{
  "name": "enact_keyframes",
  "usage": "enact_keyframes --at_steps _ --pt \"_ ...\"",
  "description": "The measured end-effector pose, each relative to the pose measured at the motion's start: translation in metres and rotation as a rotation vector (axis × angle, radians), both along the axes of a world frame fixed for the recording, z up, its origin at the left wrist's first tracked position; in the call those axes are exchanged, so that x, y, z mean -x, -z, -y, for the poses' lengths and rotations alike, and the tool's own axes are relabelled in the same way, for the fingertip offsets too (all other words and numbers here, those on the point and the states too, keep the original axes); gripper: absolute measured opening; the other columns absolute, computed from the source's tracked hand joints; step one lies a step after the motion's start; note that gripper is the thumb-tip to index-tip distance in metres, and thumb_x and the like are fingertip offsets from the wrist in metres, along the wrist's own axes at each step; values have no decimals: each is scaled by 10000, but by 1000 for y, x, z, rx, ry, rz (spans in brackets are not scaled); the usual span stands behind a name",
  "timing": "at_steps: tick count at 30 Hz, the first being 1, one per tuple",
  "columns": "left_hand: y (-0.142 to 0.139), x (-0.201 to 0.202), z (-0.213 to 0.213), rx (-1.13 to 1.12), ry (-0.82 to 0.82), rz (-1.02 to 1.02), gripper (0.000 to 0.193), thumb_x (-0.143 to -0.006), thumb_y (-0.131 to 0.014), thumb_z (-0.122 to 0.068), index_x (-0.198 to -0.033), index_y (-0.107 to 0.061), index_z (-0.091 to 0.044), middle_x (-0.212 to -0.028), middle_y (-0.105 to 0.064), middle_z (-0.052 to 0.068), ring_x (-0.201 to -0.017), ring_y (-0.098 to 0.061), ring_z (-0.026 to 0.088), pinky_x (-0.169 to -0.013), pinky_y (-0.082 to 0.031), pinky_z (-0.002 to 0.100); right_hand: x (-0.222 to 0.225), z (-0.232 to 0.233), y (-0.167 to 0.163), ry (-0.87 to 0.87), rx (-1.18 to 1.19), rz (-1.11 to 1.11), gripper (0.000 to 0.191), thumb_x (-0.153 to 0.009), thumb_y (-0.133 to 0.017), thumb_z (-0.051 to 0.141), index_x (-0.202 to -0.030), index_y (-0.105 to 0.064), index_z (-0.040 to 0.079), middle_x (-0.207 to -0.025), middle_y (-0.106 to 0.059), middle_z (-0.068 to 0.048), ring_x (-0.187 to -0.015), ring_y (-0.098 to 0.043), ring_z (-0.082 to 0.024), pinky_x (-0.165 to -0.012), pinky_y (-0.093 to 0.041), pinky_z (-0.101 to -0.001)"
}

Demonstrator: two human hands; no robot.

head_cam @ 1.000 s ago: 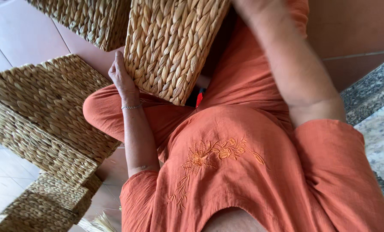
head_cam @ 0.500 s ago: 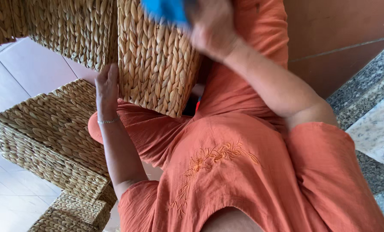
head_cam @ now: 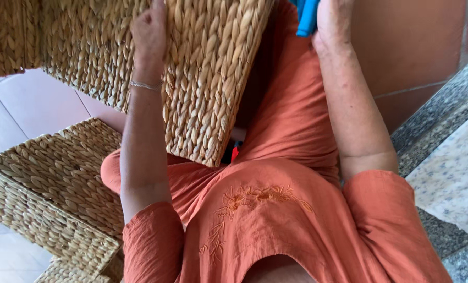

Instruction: The person sits on a tiled floor and wipes the exterior and interior surfaces of a woven basket using a blue cloth. They rotate the basket to clean all sides and the inside, then set it aside and repeat the process with another basket.

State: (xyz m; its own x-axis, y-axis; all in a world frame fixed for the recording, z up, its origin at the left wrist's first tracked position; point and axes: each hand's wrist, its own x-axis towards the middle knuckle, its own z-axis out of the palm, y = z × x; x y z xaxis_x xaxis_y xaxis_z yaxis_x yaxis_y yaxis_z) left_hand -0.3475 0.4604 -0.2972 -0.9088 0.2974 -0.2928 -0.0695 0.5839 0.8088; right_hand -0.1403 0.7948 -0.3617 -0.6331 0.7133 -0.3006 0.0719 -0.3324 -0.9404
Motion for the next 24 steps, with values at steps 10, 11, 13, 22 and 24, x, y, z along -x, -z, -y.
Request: enact_keyframes --at_steps 10,11,13,22,24 --pt "-91 -93 -10 -408 -56 -92 483 -1113 -614 -333 -686 -576 -110 -634 -416 -104 -584 -274 52 -525 -211 264 -4 -13 -115 -27 63 -309 237 -1046 -684 278 -1102 -693 48 -910 -689 12 -781 -650 -81 -695 -542 -250" --pt "-93 -99 -4 -452 -70 -94 470 -1107 -614 -324 -694 -567 -106 -630 -419 -93 -574 -273 57 -525 -212 263 -8 -12 -131 -41 16 -354 227 -1043 -683 259 -1128 -686 48 -952 -696 20 -841 -656 -73 -763 -553 -245" --pt "-84 -111 11 -539 -99 -93 444 -1094 -615 -307 -709 -551 -97 -624 -425 -71 -554 -271 66 -526 -214 261 -21 -2 -162 -89 -105 -410 200 -1084 -702 241 -1079 -654 46 -922 -658 30 -814 -611 -68 -754 -504 -233" --pt "12 -137 51 137 -7 -1011 354 -1201 -471 -287 -1308 -604 23 -1220 -632 144 -1078 -580 341 -958 -484 443 -92 83 -238 -419 -1253 -471 256 -997 -702 273 -1151 -604 94 -1039 -625 -119 -853 -671 -243 -727 -577 -371" --pt "-10 -144 56 0 83 -882 307 -1097 -548 -244 -1241 -643 9 -1153 -657 147 -1031 -623 291 -891 -508 410 -92 98 -245 -437 -1468 -491 198 -974 -693 290 -1092 -614 153 -1028 -599 -134 -851 -650 -282 -711 -575 -405"
